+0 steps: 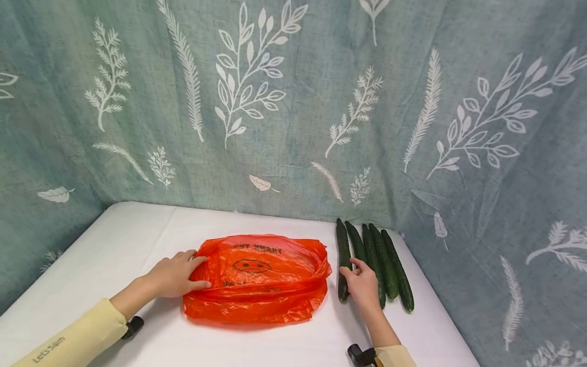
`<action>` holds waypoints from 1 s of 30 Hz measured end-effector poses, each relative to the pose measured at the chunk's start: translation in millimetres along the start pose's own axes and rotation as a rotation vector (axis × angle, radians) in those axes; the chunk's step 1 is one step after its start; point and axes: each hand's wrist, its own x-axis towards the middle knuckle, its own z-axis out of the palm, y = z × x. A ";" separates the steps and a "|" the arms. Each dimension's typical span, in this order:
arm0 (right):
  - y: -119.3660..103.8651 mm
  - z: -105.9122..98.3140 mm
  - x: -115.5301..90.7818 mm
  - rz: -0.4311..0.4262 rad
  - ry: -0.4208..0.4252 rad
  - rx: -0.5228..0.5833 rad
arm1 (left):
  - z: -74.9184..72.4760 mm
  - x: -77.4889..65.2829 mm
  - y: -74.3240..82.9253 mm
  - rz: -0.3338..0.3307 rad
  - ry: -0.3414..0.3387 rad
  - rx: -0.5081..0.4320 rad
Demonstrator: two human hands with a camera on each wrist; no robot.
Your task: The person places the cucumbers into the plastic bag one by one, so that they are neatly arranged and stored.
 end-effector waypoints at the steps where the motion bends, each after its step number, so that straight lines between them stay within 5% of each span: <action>1: 0.4 -0.9 -0.3 0.009 0.000 0.004 | 0.9 0.1 0.4 0.001 -0.005 -0.002; 12: 6.0 -1.9 3.4 0.055 -0.024 0.000 | -2.0 -0.6 1.2 0.015 -0.046 0.018; 30: 7.2 7.3 7.3 0.060 0.003 -0.249 | -6.6 0.2 1.5 -0.002 -0.103 0.043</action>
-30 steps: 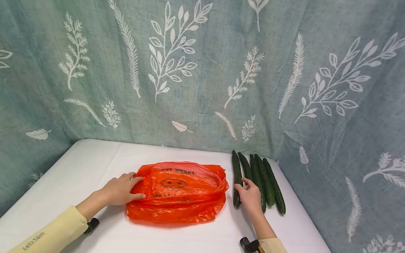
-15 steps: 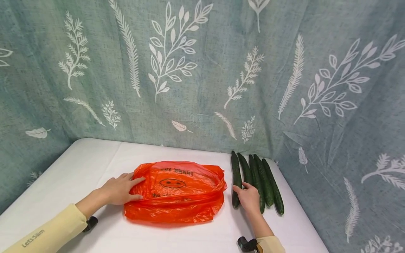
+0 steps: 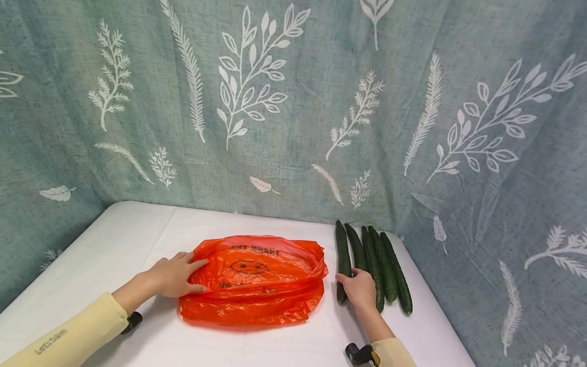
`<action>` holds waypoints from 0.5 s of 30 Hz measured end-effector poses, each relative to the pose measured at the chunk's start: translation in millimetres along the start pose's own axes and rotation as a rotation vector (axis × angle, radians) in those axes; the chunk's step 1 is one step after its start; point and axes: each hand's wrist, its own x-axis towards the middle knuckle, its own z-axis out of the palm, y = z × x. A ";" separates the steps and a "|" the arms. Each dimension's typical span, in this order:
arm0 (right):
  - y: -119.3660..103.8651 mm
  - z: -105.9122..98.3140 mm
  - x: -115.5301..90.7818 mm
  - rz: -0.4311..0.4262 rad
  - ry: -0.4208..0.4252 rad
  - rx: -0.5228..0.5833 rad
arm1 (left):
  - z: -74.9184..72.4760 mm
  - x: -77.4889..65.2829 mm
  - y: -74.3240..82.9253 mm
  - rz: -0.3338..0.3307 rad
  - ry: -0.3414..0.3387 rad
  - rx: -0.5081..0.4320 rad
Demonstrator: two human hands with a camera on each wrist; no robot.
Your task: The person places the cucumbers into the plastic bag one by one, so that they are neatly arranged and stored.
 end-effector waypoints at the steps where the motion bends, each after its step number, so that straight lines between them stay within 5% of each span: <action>1: 0.0 0.0 0.7 -0.004 0.004 -0.012 | -0.7 0.6 0.3 0.000 0.001 0.001; 15: 0.8 -5.7 8.2 -0.065 -0.001 -0.261 | 1.9 2.6 -0.7 -0.017 0.001 -0.014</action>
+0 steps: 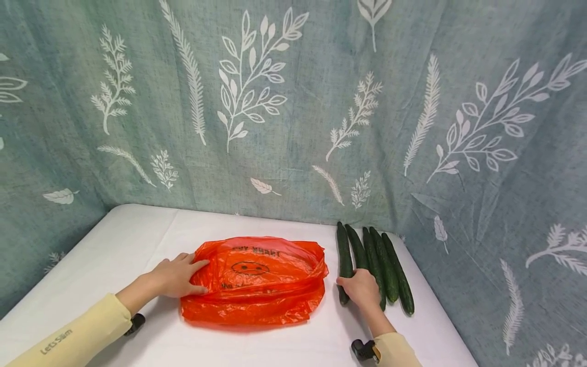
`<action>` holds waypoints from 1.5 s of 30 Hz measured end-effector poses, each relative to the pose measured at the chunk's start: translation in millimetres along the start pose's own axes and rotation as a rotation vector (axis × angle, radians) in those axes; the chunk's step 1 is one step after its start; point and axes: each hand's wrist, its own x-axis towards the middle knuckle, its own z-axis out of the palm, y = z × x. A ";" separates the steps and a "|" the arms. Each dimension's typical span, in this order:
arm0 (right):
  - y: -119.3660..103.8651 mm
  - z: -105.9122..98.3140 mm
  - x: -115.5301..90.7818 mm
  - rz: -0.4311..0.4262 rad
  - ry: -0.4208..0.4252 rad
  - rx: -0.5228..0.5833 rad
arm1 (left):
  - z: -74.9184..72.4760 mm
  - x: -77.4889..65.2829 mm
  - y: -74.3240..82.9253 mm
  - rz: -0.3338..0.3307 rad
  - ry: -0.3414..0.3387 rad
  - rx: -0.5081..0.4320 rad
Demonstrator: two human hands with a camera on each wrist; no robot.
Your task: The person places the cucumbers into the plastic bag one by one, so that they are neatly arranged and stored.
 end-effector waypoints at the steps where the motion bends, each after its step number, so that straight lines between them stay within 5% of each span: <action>1: 1.3 -0.7 0.5 -0.001 -0.004 -0.003 | 0.7 -0.1 0.0 0.002 0.002 0.000; 14: 15.8 -18.6 3.8 -0.020 -0.060 0.003 | 2.1 3.8 3.8 0.020 0.011 0.025; 36: 7.9 -2.1 -6.2 0.034 -0.088 0.237 | 4.3 2.0 -1.3 -0.006 0.006 0.025; 45: 11.7 2.4 -6.1 0.085 -0.119 0.249 | 3.2 2.0 -2.0 0.004 -0.003 0.046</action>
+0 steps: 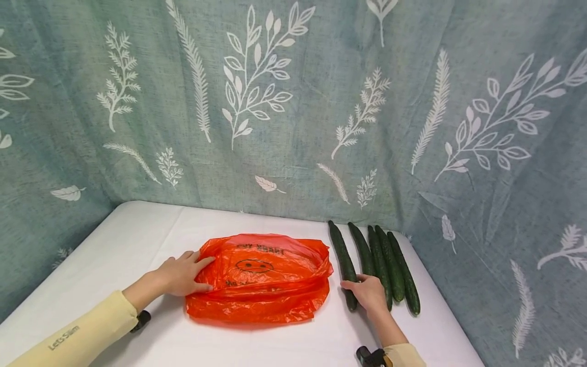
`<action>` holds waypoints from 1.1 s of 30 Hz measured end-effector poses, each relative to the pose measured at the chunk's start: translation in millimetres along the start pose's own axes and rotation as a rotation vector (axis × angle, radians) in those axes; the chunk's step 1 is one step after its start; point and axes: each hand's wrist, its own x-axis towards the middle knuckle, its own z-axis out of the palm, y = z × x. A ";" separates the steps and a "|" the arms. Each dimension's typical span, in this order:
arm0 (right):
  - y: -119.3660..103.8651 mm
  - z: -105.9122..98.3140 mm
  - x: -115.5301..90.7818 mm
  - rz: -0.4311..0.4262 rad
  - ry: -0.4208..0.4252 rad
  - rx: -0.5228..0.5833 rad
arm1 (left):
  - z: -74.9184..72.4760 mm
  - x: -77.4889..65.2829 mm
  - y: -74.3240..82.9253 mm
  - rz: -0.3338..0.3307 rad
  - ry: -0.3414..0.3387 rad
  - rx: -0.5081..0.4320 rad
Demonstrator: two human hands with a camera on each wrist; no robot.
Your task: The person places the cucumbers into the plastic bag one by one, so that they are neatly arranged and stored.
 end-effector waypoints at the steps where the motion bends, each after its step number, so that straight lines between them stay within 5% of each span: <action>1: 0.2 0.3 -0.4 -0.002 0.000 0.003 | -0.1 -0.1 -0.1 0.000 -0.005 -0.004; 33: 2.0 -4.1 1.2 0.033 0.021 0.127 | -0.5 -2.7 0.5 -0.014 -0.051 -0.017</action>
